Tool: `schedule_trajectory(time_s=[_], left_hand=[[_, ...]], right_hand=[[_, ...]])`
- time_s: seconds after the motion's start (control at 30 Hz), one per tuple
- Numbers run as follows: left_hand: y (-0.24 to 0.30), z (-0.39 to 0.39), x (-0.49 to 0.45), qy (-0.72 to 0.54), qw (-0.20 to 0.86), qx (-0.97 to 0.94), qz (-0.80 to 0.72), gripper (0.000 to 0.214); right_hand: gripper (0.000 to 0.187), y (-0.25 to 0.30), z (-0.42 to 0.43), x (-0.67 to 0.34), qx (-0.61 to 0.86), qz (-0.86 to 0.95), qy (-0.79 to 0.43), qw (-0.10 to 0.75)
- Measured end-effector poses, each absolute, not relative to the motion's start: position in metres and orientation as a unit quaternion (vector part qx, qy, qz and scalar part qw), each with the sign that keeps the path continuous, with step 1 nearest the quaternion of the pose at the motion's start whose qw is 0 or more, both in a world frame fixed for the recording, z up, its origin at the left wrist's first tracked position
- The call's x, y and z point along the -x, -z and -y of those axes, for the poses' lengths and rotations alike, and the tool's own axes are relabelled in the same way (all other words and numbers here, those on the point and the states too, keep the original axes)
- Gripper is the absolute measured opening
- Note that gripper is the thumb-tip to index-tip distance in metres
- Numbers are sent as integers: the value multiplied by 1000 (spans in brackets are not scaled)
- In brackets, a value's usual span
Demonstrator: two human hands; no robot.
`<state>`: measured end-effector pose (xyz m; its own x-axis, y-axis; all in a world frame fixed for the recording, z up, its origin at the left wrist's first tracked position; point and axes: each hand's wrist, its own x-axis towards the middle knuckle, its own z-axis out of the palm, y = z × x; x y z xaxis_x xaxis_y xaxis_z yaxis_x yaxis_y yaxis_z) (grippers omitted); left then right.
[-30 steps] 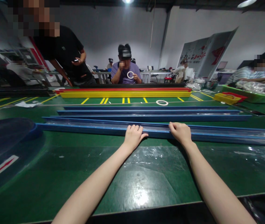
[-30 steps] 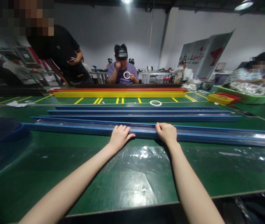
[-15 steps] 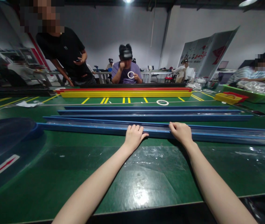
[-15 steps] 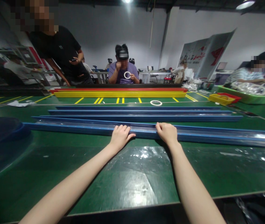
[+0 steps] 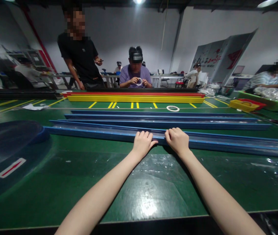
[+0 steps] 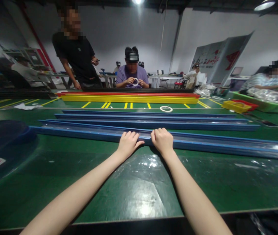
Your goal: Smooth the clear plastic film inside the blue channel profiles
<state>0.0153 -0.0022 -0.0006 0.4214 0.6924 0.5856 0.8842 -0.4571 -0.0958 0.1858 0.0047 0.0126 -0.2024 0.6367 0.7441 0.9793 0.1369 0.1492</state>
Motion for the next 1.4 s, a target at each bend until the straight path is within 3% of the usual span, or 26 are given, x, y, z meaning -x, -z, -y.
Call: schedule_trajectory(time_s=[0.3,0.6,1.13,1.4], left_hand=[[1,2,-15,240,200,819,481,36],[0,3,-15,237,193,821,483,36],[-1,3,-16,233,191,819,487,36],[-1,3,-15,236,187,825,477,36]], right_hand=[[33,-11,-8,-185,584,694,327,265],[38,-10,-11,-183,624,706,251,221],[36,-13,-6,-180,604,709,271,243],[36,-13,-9,-169,639,699,221,234]])
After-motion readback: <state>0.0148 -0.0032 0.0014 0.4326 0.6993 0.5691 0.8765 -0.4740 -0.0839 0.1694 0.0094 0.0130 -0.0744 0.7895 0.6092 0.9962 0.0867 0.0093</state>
